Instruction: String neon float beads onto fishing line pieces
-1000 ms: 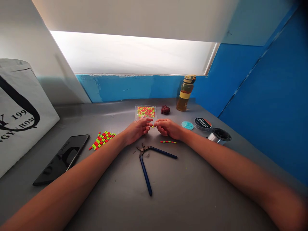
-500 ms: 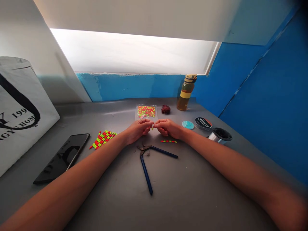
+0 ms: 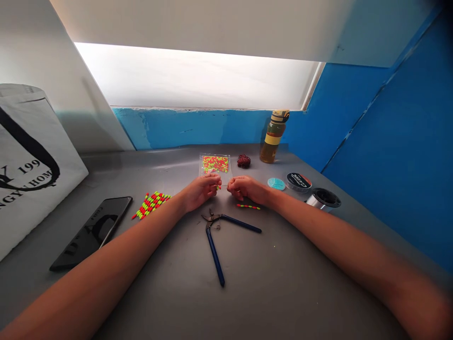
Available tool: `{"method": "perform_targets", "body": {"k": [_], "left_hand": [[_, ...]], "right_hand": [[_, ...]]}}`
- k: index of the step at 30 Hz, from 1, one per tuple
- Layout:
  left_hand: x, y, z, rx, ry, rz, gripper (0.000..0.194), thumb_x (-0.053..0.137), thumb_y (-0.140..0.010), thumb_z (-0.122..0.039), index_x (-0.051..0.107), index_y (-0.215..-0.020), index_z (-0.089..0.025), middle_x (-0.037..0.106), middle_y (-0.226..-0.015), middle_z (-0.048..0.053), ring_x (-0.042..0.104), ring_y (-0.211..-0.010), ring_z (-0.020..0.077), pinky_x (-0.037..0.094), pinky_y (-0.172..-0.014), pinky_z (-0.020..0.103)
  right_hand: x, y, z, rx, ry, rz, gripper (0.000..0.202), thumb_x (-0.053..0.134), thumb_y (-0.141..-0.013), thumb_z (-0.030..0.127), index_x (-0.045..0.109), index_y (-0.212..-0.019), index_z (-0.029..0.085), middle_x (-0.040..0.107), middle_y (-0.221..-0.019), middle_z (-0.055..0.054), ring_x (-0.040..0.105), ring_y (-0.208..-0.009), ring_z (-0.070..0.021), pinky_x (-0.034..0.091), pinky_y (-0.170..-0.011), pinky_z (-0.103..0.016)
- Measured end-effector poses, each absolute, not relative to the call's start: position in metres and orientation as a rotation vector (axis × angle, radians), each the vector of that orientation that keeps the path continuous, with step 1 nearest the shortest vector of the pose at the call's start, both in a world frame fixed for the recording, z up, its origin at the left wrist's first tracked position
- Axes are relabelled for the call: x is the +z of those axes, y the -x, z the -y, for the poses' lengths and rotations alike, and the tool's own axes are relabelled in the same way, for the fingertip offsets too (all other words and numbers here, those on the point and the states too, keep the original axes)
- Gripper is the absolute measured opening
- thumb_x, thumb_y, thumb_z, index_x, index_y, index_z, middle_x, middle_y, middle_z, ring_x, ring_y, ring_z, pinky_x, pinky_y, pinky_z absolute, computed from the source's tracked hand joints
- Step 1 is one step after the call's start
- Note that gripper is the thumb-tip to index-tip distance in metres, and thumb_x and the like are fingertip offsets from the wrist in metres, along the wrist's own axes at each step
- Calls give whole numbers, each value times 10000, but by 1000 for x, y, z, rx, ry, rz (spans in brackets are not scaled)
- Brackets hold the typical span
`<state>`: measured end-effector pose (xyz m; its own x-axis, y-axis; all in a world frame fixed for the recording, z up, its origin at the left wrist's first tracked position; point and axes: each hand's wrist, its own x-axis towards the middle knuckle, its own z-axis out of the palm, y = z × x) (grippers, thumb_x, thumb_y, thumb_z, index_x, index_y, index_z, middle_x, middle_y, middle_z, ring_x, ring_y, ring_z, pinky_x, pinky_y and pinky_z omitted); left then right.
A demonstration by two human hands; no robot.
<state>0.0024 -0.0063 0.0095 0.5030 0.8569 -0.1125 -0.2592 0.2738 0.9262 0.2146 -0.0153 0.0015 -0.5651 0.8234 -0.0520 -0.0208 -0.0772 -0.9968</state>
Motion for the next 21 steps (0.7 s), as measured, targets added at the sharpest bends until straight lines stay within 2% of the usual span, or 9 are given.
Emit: {"method": "perform_targets", "body": {"k": [4,7,9,12,15,17,19,21], "left_hand": [[12,3,4,846,-877,-652,178,726,-784,-243,568,-733,-178,361,-556,-63,346,-485,73,313,-457,217],[12,4,5,809,-884,-624,237,711,-801,-271,539,-663,-185,288,-509,-70,280,-445,78,276,-425,234],[13,3,5,822,-890,-624,259,694,-824,-340,574,-658,-181,324,-503,-56,350,-470,86,341,-470,234],[11,3,3,854,-881,-604,423,634,-856,-459,556,-552,-175,385,-494,-18,500,-584,130,463,-638,275],[9,2,1,820,-889,-590,466,619,-856,-424,512,-479,-172,486,-548,23,582,-713,175,485,-743,315],[9,0,1,794,-919,-608,365,632,-846,-370,575,-550,-163,549,-620,33,593,-754,176,477,-734,304],[10,-2,3,784,-951,-644,206,654,-835,-342,666,-732,-164,553,-634,10,571,-712,153,457,-691,281],[11,-3,7,781,-983,-676,196,672,-832,-345,696,-942,-185,513,-596,-27,531,-645,134,436,-653,265]], "right_hand": [[7,-216,18,1818,847,1543,111,582,-755,253,584,-683,169,615,-764,-51,538,-673,-153,424,-606,-274],[6,-216,18,1795,871,1611,169,575,-792,286,573,-668,172,605,-666,-48,539,-629,-160,431,-622,-289],[4,-215,17,1715,902,1660,198,610,-810,314,567,-674,177,558,-584,-17,492,-562,-141,407,-587,-278],[1,-213,16,1689,912,1624,216,668,-810,363,565,-736,188,458,-531,40,388,-491,-110,346,-513,-257],[2,-211,17,1728,904,1548,233,690,-810,395,569,-816,196,360,-543,75,288,-472,-90,264,-465,-238],[3,-210,18,1726,907,1533,237,682,-818,406,577,-857,198,327,-561,79,260,-481,-89,238,-458,-233],[4,-210,17,1733,905,1532,221,651,-831,398,595,-905,197,319,-580,75,253,-488,-93,236,-455,-233],[5,-212,16,1777,893,1522,220,598,-840,376,616,-959,192,322,-596,67,254,-488,-97,241,-452,-234]]}}
